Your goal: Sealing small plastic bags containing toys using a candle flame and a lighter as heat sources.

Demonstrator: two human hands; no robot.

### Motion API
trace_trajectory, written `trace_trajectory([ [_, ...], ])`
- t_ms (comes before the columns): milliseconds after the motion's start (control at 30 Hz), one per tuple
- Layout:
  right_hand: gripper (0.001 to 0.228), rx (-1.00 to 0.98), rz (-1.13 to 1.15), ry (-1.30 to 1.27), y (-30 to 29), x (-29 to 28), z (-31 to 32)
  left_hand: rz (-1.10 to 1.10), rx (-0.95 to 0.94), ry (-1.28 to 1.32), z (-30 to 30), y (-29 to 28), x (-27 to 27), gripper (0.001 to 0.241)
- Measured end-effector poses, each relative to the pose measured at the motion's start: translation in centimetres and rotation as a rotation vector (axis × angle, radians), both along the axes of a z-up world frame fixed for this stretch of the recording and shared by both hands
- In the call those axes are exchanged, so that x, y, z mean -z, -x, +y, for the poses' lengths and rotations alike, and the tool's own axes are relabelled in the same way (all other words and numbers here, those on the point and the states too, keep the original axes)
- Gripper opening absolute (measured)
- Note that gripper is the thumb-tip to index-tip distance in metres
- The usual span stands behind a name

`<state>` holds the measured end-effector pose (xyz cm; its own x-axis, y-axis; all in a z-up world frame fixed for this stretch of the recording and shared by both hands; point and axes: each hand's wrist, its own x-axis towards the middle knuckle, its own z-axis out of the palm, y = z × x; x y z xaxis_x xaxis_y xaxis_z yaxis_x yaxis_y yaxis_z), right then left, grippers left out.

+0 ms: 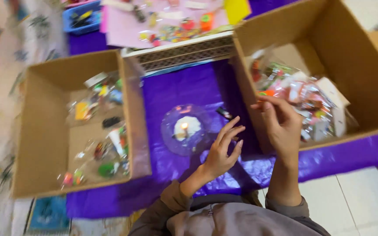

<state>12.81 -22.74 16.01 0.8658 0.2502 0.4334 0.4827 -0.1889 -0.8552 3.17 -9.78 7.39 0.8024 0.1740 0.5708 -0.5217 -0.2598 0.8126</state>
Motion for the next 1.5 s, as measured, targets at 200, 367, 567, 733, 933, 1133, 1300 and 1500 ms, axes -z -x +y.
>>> trace_trajectory([
  [200,0.021,-0.219,-0.057,-0.224,3.4,-0.3,7.4,-0.104,-0.388,-0.019,7.0,5.8,-3.2,0.028],
  [367,0.016,-0.468,-0.009,-0.207,8.1,0.6,14.9,-0.083,-0.704,-0.15,14.4,11.3,-5.8,0.02],
  [567,0.021,-0.789,-0.186,0.009,12.8,1.8,22.6,0.256,-0.933,-0.39,24.1,16.4,-4.3,0.016],
  [733,0.017,-0.769,-0.319,0.05,13.4,3.7,26.0,0.754,-0.728,-0.597,30.2,17.7,-2.6,0.037],
  [933,0.024,-0.753,-0.392,0.259,12.2,5.6,28.0,1.16,-0.399,-0.749,35.2,11.8,1.2,0.055],
  [1133,0.04,-0.754,-0.422,0.303,12.1,7.2,28.3,1.064,-0.249,-1.085,34.3,7.2,4.5,0.045],
  [1300,0.041,-0.749,-0.337,0.204,12.2,8.8,27.9,1.067,-0.103,-1.12,33.8,6.2,6.9,0.074],
  [1500,0.041,-0.685,-0.284,0.034,12.4,11.6,27.6,1.081,-0.135,-0.857,35.0,7.4,5.9,0.076],
])
